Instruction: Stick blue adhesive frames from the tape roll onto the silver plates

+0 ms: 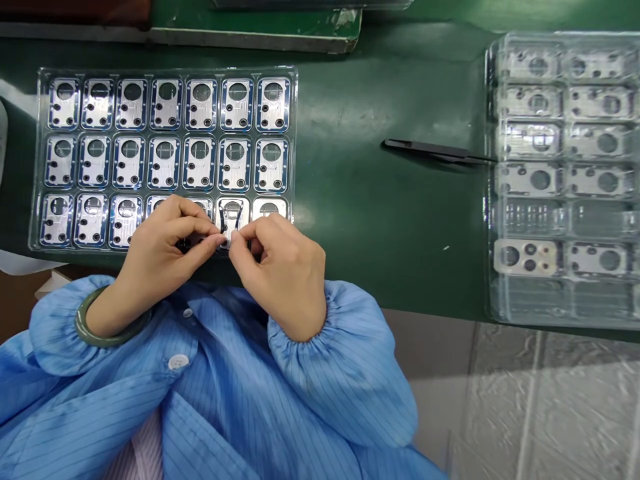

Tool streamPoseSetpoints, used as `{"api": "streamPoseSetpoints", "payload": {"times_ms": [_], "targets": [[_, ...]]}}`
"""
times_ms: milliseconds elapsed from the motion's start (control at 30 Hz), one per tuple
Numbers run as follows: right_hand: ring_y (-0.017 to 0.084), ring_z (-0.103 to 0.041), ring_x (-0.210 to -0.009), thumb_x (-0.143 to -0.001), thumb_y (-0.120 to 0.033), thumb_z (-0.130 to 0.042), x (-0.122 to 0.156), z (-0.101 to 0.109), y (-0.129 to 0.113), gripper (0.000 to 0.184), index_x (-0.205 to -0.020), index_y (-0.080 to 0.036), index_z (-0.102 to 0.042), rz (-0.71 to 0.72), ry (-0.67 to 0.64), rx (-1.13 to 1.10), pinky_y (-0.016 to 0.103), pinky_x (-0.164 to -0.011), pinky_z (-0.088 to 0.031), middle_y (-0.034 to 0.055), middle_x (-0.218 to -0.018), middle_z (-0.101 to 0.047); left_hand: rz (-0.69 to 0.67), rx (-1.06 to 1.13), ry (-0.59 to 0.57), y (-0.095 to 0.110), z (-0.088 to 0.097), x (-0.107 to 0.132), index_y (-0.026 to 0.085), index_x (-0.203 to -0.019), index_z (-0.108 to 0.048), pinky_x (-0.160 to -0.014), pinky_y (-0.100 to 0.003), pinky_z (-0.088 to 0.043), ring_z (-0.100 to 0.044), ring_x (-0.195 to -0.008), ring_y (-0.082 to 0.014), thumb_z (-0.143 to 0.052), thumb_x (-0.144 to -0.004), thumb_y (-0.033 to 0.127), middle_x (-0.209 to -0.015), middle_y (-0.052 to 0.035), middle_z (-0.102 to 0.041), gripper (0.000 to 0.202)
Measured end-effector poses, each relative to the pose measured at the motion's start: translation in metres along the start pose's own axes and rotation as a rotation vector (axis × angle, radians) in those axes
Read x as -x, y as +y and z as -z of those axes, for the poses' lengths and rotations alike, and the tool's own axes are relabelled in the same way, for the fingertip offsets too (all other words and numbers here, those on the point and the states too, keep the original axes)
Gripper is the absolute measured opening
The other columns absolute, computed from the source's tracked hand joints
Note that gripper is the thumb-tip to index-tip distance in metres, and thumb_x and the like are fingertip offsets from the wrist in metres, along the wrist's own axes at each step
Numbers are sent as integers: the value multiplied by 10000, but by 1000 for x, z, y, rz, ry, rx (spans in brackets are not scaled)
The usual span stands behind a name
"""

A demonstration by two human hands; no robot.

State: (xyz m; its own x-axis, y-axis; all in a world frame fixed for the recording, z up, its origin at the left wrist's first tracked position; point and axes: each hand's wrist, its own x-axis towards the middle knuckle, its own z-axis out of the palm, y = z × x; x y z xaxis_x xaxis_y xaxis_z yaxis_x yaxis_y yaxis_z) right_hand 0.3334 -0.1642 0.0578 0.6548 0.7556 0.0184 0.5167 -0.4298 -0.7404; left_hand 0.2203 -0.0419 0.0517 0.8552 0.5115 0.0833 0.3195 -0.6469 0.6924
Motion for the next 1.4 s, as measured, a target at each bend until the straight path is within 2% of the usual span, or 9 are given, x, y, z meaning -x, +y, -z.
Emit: {"api": "streamPoseSetpoints", "payload": {"times_ms": [367, 567, 733, 1033, 1100, 1200, 1300, 1400], "targets": [[134, -541, -623, -883, -262, -567, 1, 18, 5, 134, -802, -212, -661, 100, -144, 115, 284, -563, -376, 11, -712, -624, -53, -32, -31, -4, 0, 0, 178, -839, -638, -662, -291, -437, -544, -762, -149, -609, -841, 215, -870, -37, -572, 47], [143, -574, -665, -887, -252, -558, 0, 17, 8, 137, -800, -214, -658, 124, -171, 132, 280, -589, -391, 14, -743, -649, -42, -14, -40, -4, 1, 0, 182, -843, -630, -657, -291, -436, -535, -763, -149, -607, -842, 212, -875, -36, -568, 38], [127, -559, -620, -872, -222, -572, -1, 16, 9, 123, -776, -203, -647, 161, -169, 192, 266, -559, -374, 7, -728, -646, -45, 2, -97, -5, 4, -1, 173, -874, -635, -700, -306, -444, -532, -818, -162, -619, -825, 163, -910, -44, -555, 53], [106, -554, -580, -818, -173, -631, -5, 17, 4, 48, -780, -201, -640, 80, -214, 256, 237, -523, -370, -24, -720, -652, -27, -44, -88, -2, 3, -1, 166, -862, -617, -704, -315, -445, -523, -820, -171, -614, -820, 138, -913, -49, -538, 51], [109, -564, -589, -819, -178, -632, -5, 15, 6, 44, -786, -204, -641, 88, -194, 231, 238, -530, -381, -23, -712, -650, -50, -45, -67, -4, 2, 0, 168, -854, -614, -709, -315, -445, -530, -829, -174, -616, -816, 134, -898, -47, -548, 51], [106, -578, -591, -833, -219, -636, -2, 11, 9, 17, -820, -207, -636, 72, -92, 121, 242, -558, -420, -22, -717, -651, -106, -32, -22, -7, 0, 1, 177, -865, -614, -705, -306, -449, -546, -829, -168, -618, -823, 153, -896, -43, -573, 48], [100, -581, -572, -832, -268, -652, 3, 9, 11, 90, -887, -206, -619, 46, -8, -7, 241, -561, -455, -21, -732, -656, -157, 22, 23, -10, -1, 3, 183, -905, -612, -707, -294, -465, -571, -853, -161, -609, -850, 203, -932, -47, -594, 59], [103, -592, -587, -831, -248, -651, 6, 7, 9, 83, -891, -210, -609, 58, 33, -105, 235, -560, -481, -23, -740, -657, -173, 90, 79, -11, -2, 5, 183, -939, -597, -706, -281, -484, -586, -827, -143, -584, -875, 231, -935, -45, -596, 81]]}}
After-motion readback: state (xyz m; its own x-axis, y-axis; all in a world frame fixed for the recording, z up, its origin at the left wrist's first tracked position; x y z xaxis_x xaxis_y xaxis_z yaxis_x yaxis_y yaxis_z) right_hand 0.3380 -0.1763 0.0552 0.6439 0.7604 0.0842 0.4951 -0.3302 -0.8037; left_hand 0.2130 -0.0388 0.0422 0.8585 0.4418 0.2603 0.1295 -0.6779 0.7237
